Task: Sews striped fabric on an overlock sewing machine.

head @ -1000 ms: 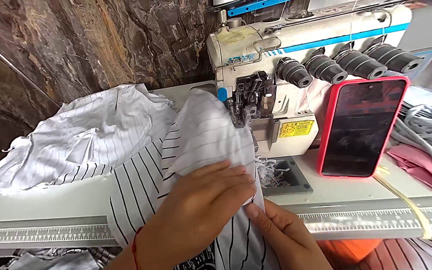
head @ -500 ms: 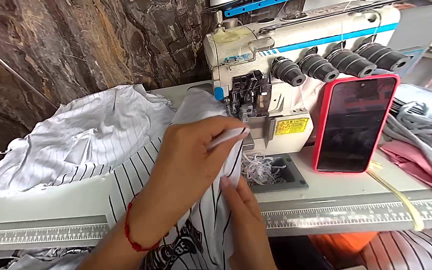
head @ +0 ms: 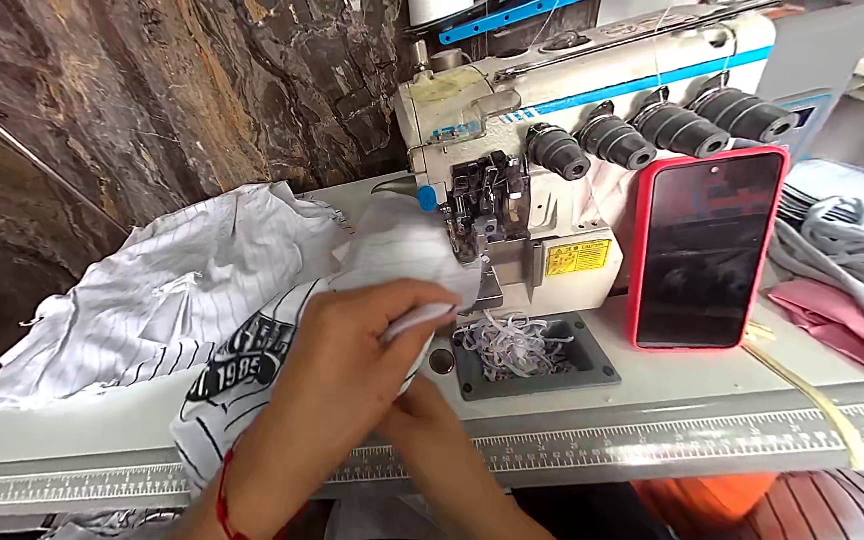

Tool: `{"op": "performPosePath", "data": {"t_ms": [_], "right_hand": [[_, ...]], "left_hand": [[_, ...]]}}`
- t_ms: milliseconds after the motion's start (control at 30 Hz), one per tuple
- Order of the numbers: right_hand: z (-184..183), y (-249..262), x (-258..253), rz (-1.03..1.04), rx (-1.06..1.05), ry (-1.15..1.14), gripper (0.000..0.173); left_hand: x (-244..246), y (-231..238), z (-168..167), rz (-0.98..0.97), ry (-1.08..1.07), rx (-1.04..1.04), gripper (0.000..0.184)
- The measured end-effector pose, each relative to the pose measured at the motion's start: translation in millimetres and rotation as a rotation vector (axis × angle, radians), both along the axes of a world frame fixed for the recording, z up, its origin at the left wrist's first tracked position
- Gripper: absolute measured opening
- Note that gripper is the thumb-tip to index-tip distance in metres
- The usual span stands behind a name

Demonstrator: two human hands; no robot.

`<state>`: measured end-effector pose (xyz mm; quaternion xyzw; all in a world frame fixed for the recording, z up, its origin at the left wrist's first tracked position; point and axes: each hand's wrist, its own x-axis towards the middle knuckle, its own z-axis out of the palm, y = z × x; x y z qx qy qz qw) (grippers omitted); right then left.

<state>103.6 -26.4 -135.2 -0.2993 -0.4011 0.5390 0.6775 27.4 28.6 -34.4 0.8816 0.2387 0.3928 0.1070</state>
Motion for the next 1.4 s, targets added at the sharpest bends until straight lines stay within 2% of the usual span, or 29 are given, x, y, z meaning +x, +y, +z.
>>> {"op": "performPosePath", "data": {"t_ms": [33, 100, 200, 267, 333, 467, 567, 700, 800, 933, 1067, 1233, 1333, 1400], "right_hand": [[-3, -6, 12, -0.04, -0.023, 0.015, 0.022], [-1, -14, 33, -0.104, -0.053, 0.049, 0.011], [0, -18, 44, -0.264, 0.05, -0.091, 0.009], [-6, -12, 38, -0.376, 0.079, -0.251, 0.025], [-4, -4, 28, -0.327, -0.003, -0.263, 0.04], [0, 3, 27, -0.282, -0.038, -0.021, 0.008], [-6, -15, 39, -0.298, 0.059, 0.068, 0.003], [-3, -49, 53, -0.365, 0.143, -0.097, 0.009], [-11, -55, 59, -0.364, 0.109, -0.207, 0.011], [-9, -68, 62, -0.353, 0.089, -0.244, 0.013], [-9, -69, 61, -0.368, 0.088, -0.246, 0.014], [-1, -45, 66, -0.469, 0.093, -0.323, 0.013], [-1, -38, 71, -0.478, 0.099, -0.339, 0.013], [-2, -41, 74, -0.45, 0.084, -0.35, 0.011]], "left_hand": [[-3, -1, -10, -0.013, -0.032, -0.024, 0.013], [-5, -5, -25, -0.037, -0.09, -0.057, 0.013], [-4, -6, -31, -0.08, -0.165, -0.047, 0.012], [-3, -4, -25, -0.063, -0.204, -0.053, 0.011], [-2, -2, -10, -0.01, -0.211, -0.075, 0.009], [0, 1, 13, -0.005, -0.152, -0.08, 0.007], [0, 4, 14, -0.007, -0.163, -0.022, 0.007], [1, -10, 1, -0.031, -0.091, 0.108, 0.009], [6, -31, -28, 0.011, 0.0, 0.199, 0.015], [6, -45, -53, 0.032, 0.053, 0.204, 0.015], [10, -45, -60, 0.044, 0.009, 0.217, 0.015], [27, -31, -57, 0.14, -0.015, 0.26, 0.017], [24, -34, -50, 0.245, 0.048, 0.203, 0.02], [12, -40, -49, 0.264, 0.087, 0.095, 0.021]]}}
